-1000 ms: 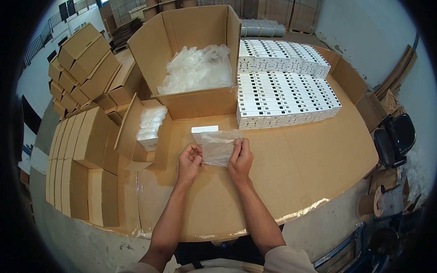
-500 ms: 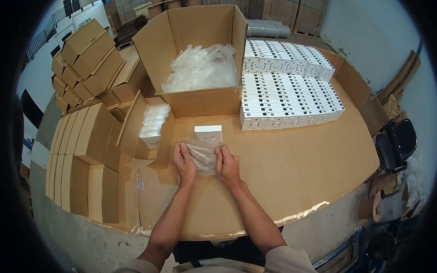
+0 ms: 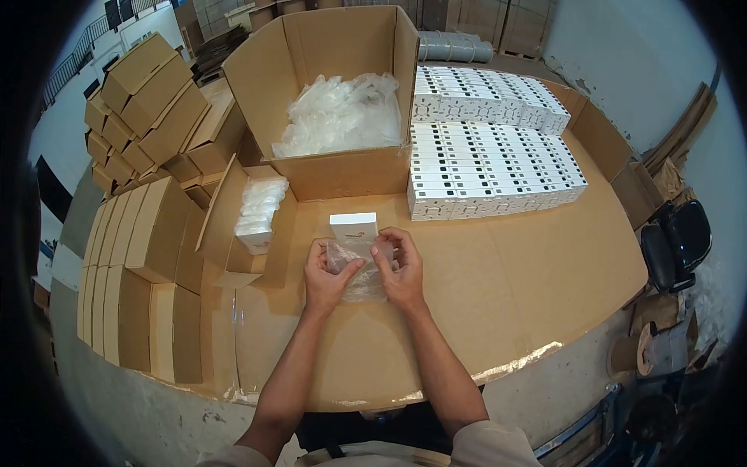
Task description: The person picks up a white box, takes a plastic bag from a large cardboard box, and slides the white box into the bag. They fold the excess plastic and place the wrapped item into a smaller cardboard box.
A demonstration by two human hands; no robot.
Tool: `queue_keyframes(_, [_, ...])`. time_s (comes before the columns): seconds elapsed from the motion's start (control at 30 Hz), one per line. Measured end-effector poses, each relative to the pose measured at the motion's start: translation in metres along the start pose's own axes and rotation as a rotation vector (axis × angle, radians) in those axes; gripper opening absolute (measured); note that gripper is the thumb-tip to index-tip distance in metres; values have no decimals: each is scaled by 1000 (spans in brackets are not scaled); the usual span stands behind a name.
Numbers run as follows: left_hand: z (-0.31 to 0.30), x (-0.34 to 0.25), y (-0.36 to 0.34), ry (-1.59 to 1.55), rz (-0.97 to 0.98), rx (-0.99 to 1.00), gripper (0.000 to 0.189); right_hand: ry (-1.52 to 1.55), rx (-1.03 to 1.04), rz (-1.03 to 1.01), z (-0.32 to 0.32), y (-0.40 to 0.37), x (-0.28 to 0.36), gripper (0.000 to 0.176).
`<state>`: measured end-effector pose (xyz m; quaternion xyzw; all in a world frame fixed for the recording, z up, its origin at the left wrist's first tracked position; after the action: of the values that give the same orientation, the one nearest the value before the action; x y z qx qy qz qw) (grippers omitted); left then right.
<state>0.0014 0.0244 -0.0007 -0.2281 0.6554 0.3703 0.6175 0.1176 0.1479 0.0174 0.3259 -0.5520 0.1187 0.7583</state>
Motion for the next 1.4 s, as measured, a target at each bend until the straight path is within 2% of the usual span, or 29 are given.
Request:
queue_keyframes(0.13, [2,-2,-1,55,-2,26,48,-170,132,-67,-5,3,5,21])
queue_keyframes(0.43, [-1,1,1,122,-8,9,47,-180,149,-77,-6,2,4,11])
queue_keyframes(0.53, [-4,5,2,178,-8,-5,44,-256,126,-166,-7,2,13,11])
queue_keyframes(0.83, [-4,7,2,270,-83,54,39,-318,150,-115,-10,4,24,14])
queue_keyframes(1.0, [-3,17,1,227,-134,130,37,-712,259,-378,-2,-1,58,18])
queue_keyframes(1.1, [-6,13,2,359,43,68,36,-945,300,-451,15,-2,75,20])
queue_keyframes(1.23, [-5,-6,-2,424,48,82,35,-1105,460,-478,37,-3,82,21])
queue_keyframes(1.33, [-4,-8,0,411,75,92,33,-986,612,-418,48,5,71,19])
queue_keyframes(1.4, [-5,2,1,392,144,78,33,-871,624,-347,47,11,70,17])
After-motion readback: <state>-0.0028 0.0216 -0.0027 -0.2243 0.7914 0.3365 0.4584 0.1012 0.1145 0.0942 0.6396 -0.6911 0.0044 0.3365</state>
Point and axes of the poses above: each hand's wrist, its own y-axis towards the middle knuckle, its own z-axis out of the palm, x = y × z, the point moved 6 cm from there along y, towards the middle knuckle, and after that the axes turned 1 degree about y, right-handed, at the moved point
